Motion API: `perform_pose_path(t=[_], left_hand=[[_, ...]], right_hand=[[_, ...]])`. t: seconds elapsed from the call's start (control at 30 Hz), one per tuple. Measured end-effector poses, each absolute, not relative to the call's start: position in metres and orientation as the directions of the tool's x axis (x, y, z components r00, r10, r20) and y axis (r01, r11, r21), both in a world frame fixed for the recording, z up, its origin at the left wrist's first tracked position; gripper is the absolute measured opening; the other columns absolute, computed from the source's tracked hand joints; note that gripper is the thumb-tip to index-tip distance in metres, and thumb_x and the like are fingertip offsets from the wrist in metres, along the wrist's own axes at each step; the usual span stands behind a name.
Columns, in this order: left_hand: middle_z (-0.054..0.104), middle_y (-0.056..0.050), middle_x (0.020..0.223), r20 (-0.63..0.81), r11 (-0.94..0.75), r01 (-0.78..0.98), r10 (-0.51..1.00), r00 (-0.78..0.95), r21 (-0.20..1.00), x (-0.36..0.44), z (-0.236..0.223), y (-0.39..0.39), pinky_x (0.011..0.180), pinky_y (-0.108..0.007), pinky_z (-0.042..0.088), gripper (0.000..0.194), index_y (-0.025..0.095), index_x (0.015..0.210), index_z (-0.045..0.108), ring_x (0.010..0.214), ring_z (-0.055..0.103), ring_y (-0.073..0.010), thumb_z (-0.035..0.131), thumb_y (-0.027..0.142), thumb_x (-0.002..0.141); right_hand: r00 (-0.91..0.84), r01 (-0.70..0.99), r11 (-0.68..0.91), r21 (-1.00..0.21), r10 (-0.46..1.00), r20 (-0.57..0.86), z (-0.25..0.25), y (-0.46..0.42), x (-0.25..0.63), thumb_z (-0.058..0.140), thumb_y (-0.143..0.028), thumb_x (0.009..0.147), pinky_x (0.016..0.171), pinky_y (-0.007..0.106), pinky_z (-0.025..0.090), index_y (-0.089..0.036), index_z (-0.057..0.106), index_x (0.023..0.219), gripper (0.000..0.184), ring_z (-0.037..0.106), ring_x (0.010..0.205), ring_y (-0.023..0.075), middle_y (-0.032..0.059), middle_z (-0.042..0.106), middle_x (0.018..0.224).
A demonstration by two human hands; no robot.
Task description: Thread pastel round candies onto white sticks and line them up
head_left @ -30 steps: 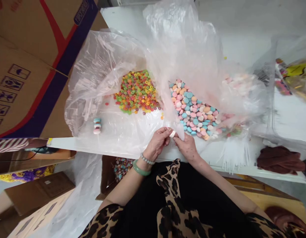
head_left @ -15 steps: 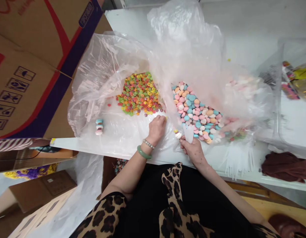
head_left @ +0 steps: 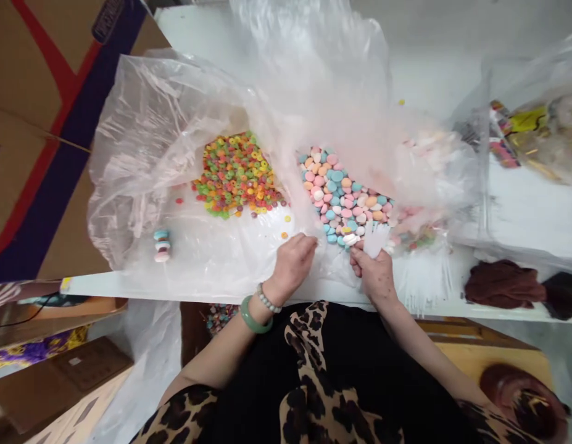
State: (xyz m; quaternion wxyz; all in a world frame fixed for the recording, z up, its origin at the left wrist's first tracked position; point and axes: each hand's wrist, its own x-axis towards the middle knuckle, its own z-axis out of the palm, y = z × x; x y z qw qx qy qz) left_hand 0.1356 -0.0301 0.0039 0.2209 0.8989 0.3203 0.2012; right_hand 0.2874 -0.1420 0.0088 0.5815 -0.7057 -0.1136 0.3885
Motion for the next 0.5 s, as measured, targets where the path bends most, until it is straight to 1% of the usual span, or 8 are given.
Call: perform_pose_path(t=[0.07,0.1,0.13,0.17,0.2,0.3,0.4,0.5], left_hand=[[0.063,-0.005,0.092,0.221,-0.801,0.357,0.505,0.834,0.481,0.156,0.002,-0.039,0.075,-0.025,0.046,0.024,0.019,0.105,0.061,0.084,0.058,-0.0148,0.04,0.018,0.096],[0.063,-0.007,0.101,0.206,-0.831,0.338,0.461,0.863,0.441,0.165,-0.001,-0.041,0.078,-0.027,0.046,0.026,0.018,0.11,0.06,0.088,0.058,-0.0159,0.039,0.015,0.095],[0.063,-0.009,0.108,0.178,-0.844,0.36,0.456,0.872,0.397,0.171,-0.004,-0.041,0.079,-0.029,0.046,0.028,0.018,0.115,0.058,0.091,0.058,-0.0172,0.04,0.014,0.094],[0.062,-0.011,0.111,0.137,-0.837,0.418,0.488,0.862,0.354,0.174,-0.007,-0.039,0.079,-0.03,0.046,0.029,0.017,0.118,0.056,0.091,0.058,-0.0184,0.04,0.014,0.093],[0.062,-0.011,0.109,0.087,-0.806,0.502,0.551,0.83,0.314,0.174,-0.01,-0.037,0.077,-0.03,0.046,0.03,0.016,0.119,0.055,0.09,0.058,-0.0193,0.041,0.014,0.093],[0.064,-0.01,0.096,-0.045,-0.652,0.727,0.737,0.675,0.215,0.156,-0.016,-0.026,0.072,-0.031,0.044,0.027,0.017,0.113,0.057,0.085,0.059,-0.0203,0.039,0.015,0.093],[0.065,-0.008,0.099,-0.082,-0.59,0.795,0.794,0.603,0.14,0.131,-0.014,-0.02,0.072,-0.032,0.042,0.027,0.021,0.112,0.058,0.087,0.059,-0.0211,0.038,0.018,0.094],[0.066,-0.007,0.104,-0.089,-0.599,0.789,0.786,0.612,0.138,0.118,-0.01,-0.019,0.071,-0.031,0.04,0.028,0.024,0.116,0.058,0.088,0.06,-0.0205,0.04,0.022,0.095]], right_hand=[[0.7,-0.292,-0.254,-0.922,0.6,-0.387,0.012,-0.146,0.297,0.069,-0.032,0.07,0.035,0.02,0.029,-0.015,0.062,0.078,0.02,0.039,0.037,0.0065,-0.0056,0.052,0.05],[0.702,-0.293,-0.241,-0.925,0.603,-0.379,0.013,-0.147,0.3,0.069,-0.032,0.07,0.034,0.02,0.028,-0.015,0.062,0.078,0.02,0.039,0.036,0.0062,-0.0056,0.052,0.049],[0.701,-0.299,-0.235,-0.925,0.603,-0.38,0.015,-0.149,0.302,0.069,-0.031,0.069,0.034,0.02,0.028,-0.015,0.063,0.078,0.02,0.039,0.036,0.006,-0.0056,0.052,0.049],[0.7,-0.312,-0.235,-0.921,0.598,-0.39,0.015,-0.15,0.303,0.07,-0.031,0.069,0.034,0.02,0.027,-0.014,0.063,0.078,0.021,0.038,0.036,0.006,-0.0055,0.052,0.049],[0.698,-0.328,-0.239,-0.914,0.59,-0.405,0.016,-0.152,0.303,0.071,-0.032,0.068,0.033,0.019,0.027,-0.014,0.064,0.079,0.022,0.038,0.036,0.006,-0.0055,0.052,0.048],[0.692,-0.376,-0.252,-0.892,0.564,-0.451,0.013,-0.156,0.304,0.072,-0.033,0.065,0.032,0.019,0.025,-0.015,0.062,0.08,0.025,0.038,0.036,0.0064,-0.0059,0.051,0.048],[0.686,-0.382,-0.257,-0.888,0.564,-0.459,0.01,-0.157,0.304,0.072,-0.033,0.064,0.033,0.019,0.025,-0.016,0.06,0.078,0.025,0.037,0.037,0.0066,-0.006,0.051,0.048],[0.662,-0.378,-0.267,-0.886,0.592,-0.461,0.012,-0.154,0.304,0.069,-0.034,0.065,0.033,0.02,0.026,-0.016,0.059,0.077,0.024,0.037,0.036,0.0065,-0.0059,0.05,0.048]])
